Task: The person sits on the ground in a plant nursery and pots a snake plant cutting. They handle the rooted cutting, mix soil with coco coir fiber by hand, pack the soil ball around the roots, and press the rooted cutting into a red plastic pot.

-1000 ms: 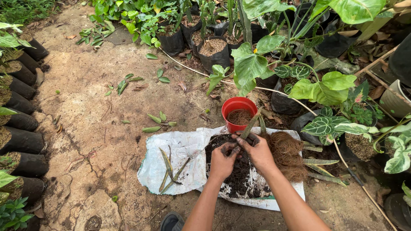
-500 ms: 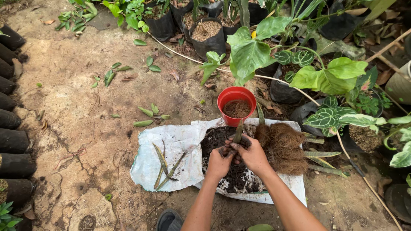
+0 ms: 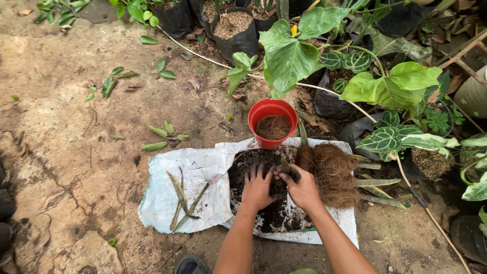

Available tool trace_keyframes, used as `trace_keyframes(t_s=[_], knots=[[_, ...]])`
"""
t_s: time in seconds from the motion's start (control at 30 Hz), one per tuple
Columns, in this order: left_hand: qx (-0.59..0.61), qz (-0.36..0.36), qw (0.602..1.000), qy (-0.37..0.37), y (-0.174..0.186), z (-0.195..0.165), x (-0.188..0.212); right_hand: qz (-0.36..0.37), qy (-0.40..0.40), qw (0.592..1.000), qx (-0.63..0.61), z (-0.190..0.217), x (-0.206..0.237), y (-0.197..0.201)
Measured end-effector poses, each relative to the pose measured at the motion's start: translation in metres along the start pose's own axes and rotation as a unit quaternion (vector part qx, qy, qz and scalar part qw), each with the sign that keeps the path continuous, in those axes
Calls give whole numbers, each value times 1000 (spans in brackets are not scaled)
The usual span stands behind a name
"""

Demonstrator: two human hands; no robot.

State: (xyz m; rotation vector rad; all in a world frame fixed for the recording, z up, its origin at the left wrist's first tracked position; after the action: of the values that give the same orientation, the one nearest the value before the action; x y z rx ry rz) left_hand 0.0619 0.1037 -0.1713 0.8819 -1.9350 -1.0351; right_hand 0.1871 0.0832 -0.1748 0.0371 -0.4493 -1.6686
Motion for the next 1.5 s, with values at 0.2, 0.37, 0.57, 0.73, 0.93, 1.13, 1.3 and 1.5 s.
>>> trace_keyframes(t_s=[0.2,0.37,0.57,0.73,0.93,1.13,1.3,1.5], knots=[[-190,-41,978,-78,-24,-8,-20,27,-32,998,-54,-8,-1,-6],[-194,102,973,-66,-47,6,-18,24,-64,997,20,-10,0,-8],[-176,139,972,-76,-19,2,1,34,-86,994,-59,-18,-3,-10],[-269,237,927,-113,-43,8,3,22,-43,987,-153,-18,-9,-7],[-148,111,978,-94,-37,18,-4,-2,-49,973,-224,-15,-11,-5],[185,62,980,39,-7,54,-2,-13,-53,983,-174,-4,-7,0],[396,-77,909,108,19,74,0,-14,-49,982,-182,-5,-10,-2],[370,-166,866,294,14,108,13,-19,-66,977,-202,-19,-12,-3]])
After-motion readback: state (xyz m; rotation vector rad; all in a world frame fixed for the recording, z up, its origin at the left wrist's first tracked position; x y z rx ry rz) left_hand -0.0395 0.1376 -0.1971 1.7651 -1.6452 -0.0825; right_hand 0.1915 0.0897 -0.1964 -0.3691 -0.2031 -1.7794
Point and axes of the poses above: each hand's wrist, its own x-axis away from the middle knuckle, its own y-axis out of the back of the hand, z = x × y, the point moved 10 cm from there along -x, towards the middle knuckle, and after that the axes turned 1 degree about z, right-handed, at the moved point
